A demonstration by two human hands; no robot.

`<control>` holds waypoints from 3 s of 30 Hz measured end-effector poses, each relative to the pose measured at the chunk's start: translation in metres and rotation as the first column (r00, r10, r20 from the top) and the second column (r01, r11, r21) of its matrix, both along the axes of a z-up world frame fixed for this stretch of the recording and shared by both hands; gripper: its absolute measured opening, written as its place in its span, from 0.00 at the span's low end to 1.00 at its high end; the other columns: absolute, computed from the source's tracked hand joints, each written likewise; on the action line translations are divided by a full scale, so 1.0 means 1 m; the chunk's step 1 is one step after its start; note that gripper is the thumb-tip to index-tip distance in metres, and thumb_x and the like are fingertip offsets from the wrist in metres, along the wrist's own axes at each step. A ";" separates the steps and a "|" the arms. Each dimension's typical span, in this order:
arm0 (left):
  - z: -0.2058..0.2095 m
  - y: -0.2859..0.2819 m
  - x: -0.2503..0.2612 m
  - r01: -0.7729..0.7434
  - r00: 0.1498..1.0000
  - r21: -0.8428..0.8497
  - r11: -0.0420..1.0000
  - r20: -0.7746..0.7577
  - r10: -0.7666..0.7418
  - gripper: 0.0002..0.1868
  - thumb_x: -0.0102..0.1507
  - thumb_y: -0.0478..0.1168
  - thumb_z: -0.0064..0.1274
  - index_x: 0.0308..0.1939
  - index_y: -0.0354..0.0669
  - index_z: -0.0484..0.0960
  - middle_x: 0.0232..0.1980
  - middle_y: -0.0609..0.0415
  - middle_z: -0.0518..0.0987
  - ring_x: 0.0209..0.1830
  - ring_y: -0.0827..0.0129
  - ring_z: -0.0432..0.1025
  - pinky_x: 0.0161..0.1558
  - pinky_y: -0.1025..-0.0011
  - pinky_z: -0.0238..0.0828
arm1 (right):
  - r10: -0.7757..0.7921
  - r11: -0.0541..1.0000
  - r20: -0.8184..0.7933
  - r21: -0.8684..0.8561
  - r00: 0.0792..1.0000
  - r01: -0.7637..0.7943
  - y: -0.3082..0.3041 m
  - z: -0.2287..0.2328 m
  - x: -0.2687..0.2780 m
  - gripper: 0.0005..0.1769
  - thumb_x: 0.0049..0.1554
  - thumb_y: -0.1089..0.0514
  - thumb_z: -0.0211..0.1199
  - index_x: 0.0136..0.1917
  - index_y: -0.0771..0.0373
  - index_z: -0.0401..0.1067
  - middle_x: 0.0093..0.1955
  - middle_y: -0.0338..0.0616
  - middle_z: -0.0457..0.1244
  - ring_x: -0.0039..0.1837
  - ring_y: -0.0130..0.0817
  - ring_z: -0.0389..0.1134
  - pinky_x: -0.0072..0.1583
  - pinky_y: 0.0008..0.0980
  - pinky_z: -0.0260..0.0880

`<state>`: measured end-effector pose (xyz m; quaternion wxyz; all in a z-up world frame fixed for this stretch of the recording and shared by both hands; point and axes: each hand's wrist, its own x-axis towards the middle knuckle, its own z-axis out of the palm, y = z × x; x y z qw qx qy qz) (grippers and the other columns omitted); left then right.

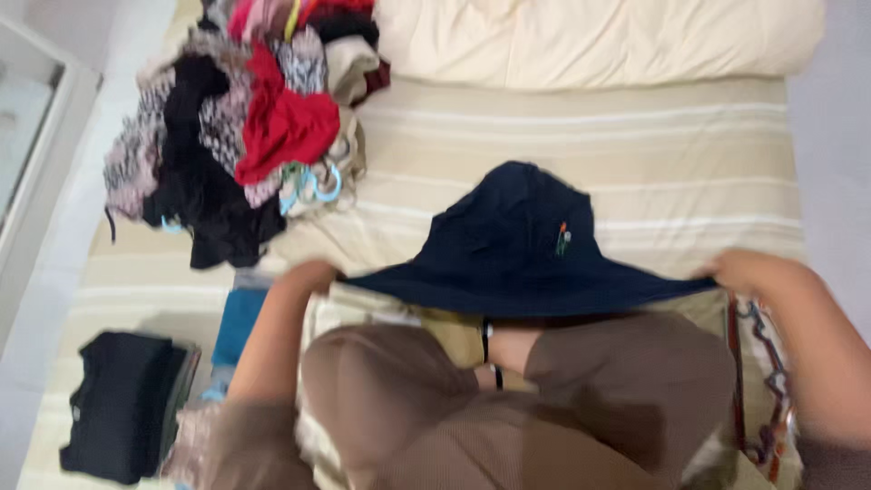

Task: The person sits on a bed and folds several items of clothing, including pants and a dress, by hand. They smooth and fold each item into a neat stack on the bed.

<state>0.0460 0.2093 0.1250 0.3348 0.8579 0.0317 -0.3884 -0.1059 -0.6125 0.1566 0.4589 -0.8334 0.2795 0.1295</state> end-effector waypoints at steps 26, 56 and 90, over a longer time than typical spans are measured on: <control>0.263 0.005 0.044 0.149 0.605 -0.982 0.117 0.184 0.775 0.08 0.76 0.40 0.43 0.44 0.44 0.74 0.44 0.56 0.72 0.47 0.67 0.71 0.53 0.66 0.76 | -0.090 0.956 0.467 -0.207 0.880 0.208 0.068 0.056 0.120 0.31 0.53 0.70 0.43 0.64 0.56 0.74 0.50 0.38 0.65 0.45 0.25 0.62 0.48 0.27 0.63; -0.033 -0.045 -0.095 -0.130 0.727 -0.106 0.986 0.666 0.167 0.13 0.51 0.34 0.67 0.36 0.38 0.79 0.37 0.46 0.79 0.36 0.56 0.74 0.41 0.61 0.72 | 0.220 0.943 0.095 -0.276 0.971 -0.187 0.057 -0.105 -0.029 0.09 0.55 0.65 0.69 0.50 0.60 0.79 0.47 0.42 0.71 0.51 0.30 0.70 0.54 0.28 0.68; -0.044 -0.200 -0.131 0.489 0.506 -0.059 0.871 0.832 -0.228 0.14 0.57 0.29 0.56 0.46 0.45 0.82 0.42 0.53 0.79 0.43 0.57 0.73 0.47 0.60 0.71 | 0.818 0.477 -0.145 -0.372 0.557 -0.797 0.323 -0.045 0.016 0.20 0.53 0.53 0.66 0.59 0.50 0.72 0.57 0.37 0.68 0.60 0.43 0.68 0.60 0.46 0.67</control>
